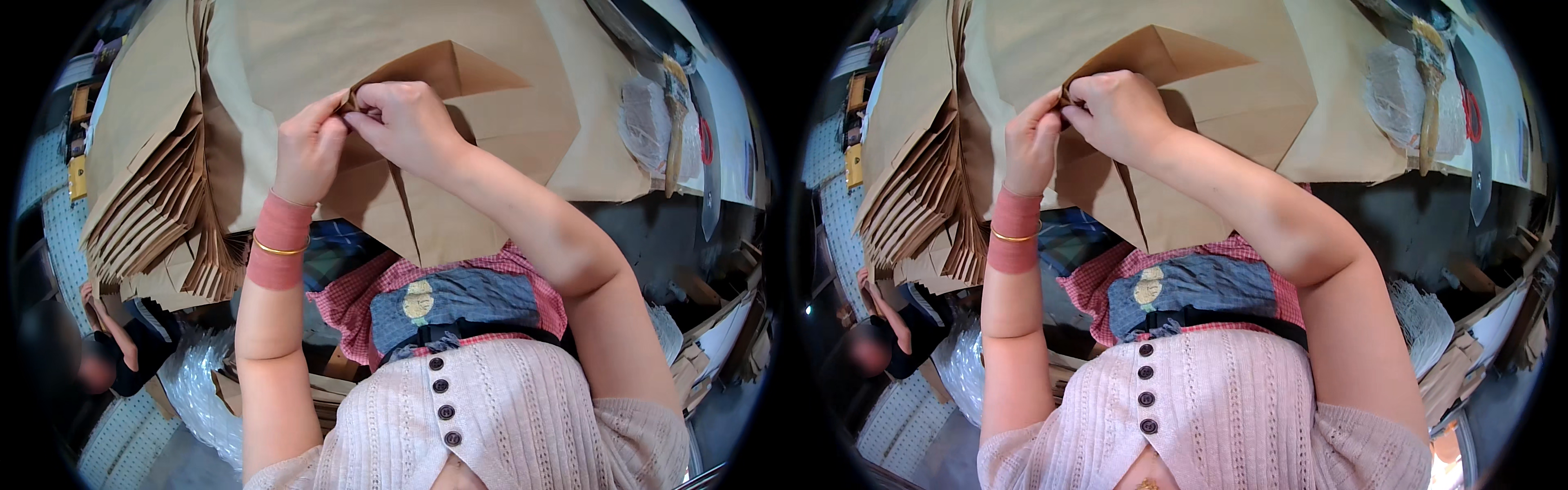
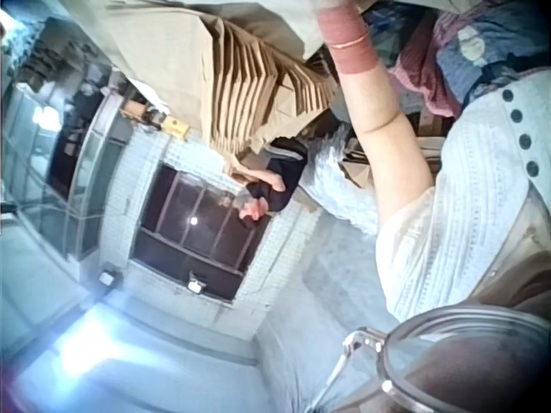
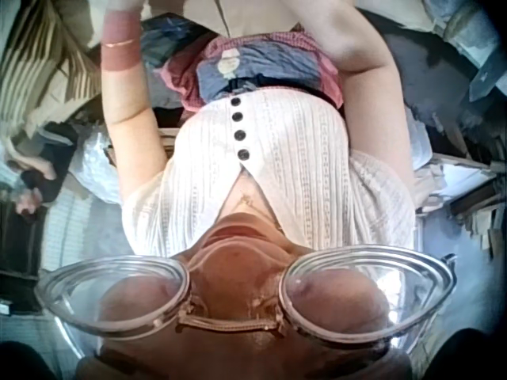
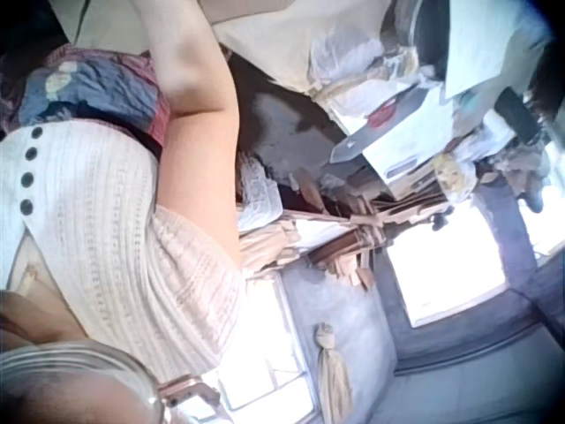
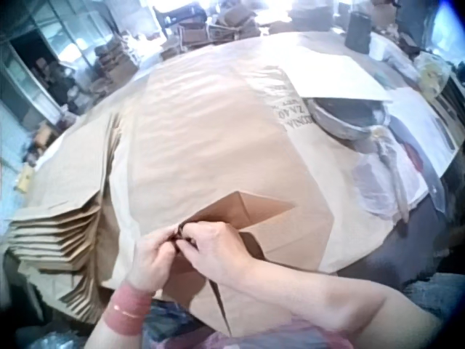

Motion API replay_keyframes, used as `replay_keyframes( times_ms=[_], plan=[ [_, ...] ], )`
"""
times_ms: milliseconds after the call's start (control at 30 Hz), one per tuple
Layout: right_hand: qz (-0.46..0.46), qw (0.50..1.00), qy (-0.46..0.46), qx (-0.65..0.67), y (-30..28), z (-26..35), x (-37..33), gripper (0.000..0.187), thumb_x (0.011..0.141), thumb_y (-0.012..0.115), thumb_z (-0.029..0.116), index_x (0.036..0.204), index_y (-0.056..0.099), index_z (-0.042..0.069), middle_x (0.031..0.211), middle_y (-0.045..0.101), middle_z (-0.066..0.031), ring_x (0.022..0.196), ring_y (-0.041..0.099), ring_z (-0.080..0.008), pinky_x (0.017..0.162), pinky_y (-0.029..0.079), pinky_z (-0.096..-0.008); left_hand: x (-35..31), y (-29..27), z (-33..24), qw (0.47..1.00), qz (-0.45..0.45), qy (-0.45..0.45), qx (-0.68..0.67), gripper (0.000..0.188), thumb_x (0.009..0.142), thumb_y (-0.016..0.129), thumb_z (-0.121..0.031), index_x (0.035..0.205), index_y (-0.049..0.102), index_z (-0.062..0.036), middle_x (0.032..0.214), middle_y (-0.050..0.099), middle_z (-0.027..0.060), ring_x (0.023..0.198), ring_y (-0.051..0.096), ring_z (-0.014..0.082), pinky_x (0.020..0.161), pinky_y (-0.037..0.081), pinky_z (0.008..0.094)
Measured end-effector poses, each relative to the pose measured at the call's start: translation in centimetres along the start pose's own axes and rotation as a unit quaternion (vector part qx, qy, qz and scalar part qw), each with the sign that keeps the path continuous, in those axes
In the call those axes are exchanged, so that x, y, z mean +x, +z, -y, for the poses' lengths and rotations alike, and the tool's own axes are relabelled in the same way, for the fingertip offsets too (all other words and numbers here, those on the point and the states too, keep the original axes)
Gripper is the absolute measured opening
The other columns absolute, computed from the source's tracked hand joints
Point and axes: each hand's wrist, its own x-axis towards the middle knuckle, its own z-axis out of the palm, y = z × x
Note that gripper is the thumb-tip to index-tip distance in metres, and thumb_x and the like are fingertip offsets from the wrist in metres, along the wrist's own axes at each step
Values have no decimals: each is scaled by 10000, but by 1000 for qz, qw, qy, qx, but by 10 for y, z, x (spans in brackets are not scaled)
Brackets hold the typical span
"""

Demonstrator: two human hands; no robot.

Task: The person assembles paper envelopes by folding the flaps of flat paper sheets. They use a brush to apply adhesive to the edges and press the flaps down to seal them. The process is repeated for multiple envelopes, which are stacked on the table.

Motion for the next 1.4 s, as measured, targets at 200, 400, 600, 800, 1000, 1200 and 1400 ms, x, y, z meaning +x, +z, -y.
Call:
replay_keyframes(
  times_ms=[200, 400, 600, 800, 1000, 1200, 1400],
  plan=[
    [18, 999, -39, -4, -3, -2, -5, 141, 831, 647, 168, 800, 656, 31, 751, 650, -176, 713, 642, -363, 628, 505, -453, 14, -12, -21, 958, 43, 149, 243, 282, 804, 595, 43, 1069, 663, -24, 911, 698, 143, 825, 675, 325, 711, 545, 385],
    [15, 994, -72, -75, -9, 2, -15, 120, 828, 661, 173, 804, 683, 58, 745, 648, -139, 717, 641, -343, 630, 503, -445, 14, -15, -17, 978, 79, 104, 161, 200, 856, 560, 67, 1019, 642, -16, 866, 684, 147, 790, 667, 330, 676, 536, 374],
    [-121, 924, -223, -286, -79, 30, -13, 95, 776, 667, 157, 836, 710, 98, 757, 620, -50, 783, 607, -245, 744, 478, -369, 7, -13, -19, 986, 68, 98, 120, 147, 869, 587, 36, 996, 632, -23, 834, 678, 135, 749, 664, 326, 644, 530, 371],
    [133, 986, 16, -103, -97, 42, 31, 179, 829, 716, 146, 893, 709, -22, 719, 617, -63, 640, 560, -124, 590, 445, -293, 5, -12, -16, 981, 43, 131, 139, 158, 861, 593, 30, 1003, 634, -27, 832, 681, 121, 757, 672, 309, 643, 531, 369],
    [253, 959, 112, -60, -97, 33, 57, 193, 823, 732, 150, 880, 717, -34, 711, 638, 4, 687, 552, -50, 614, 444, -240, 3, -12, -21, 978, 67, 121, 155, 168, 917, 554, 46, 1058, 642, 20, 878, 680, 168, 780, 680, 313, 692, 539, 329],
    [294, 941, 164, -29, -94, 33, 60, 183, 806, 751, 158, 861, 725, -14, 731, 645, 10, 697, 560, -57, 642, 449, -231, 3, -9, -17, 977, 40, 142, 155, 195, 835, 606, 27, 1018, 638, -31, 848, 680, 114, 765, 670, 303, 654, 535, 373],
    [315, 935, 165, -22, -95, 31, 62, 162, 801, 755, 147, 848, 725, -5, 728, 647, 12, 697, 564, -65, 655, 451, -230, 2, -10, -16, 976, 43, 142, 161, 194, 832, 608, 29, 1015, 637, -28, 864, 680, 119, 778, 667, 311, 663, 534, 379]
  ],
)
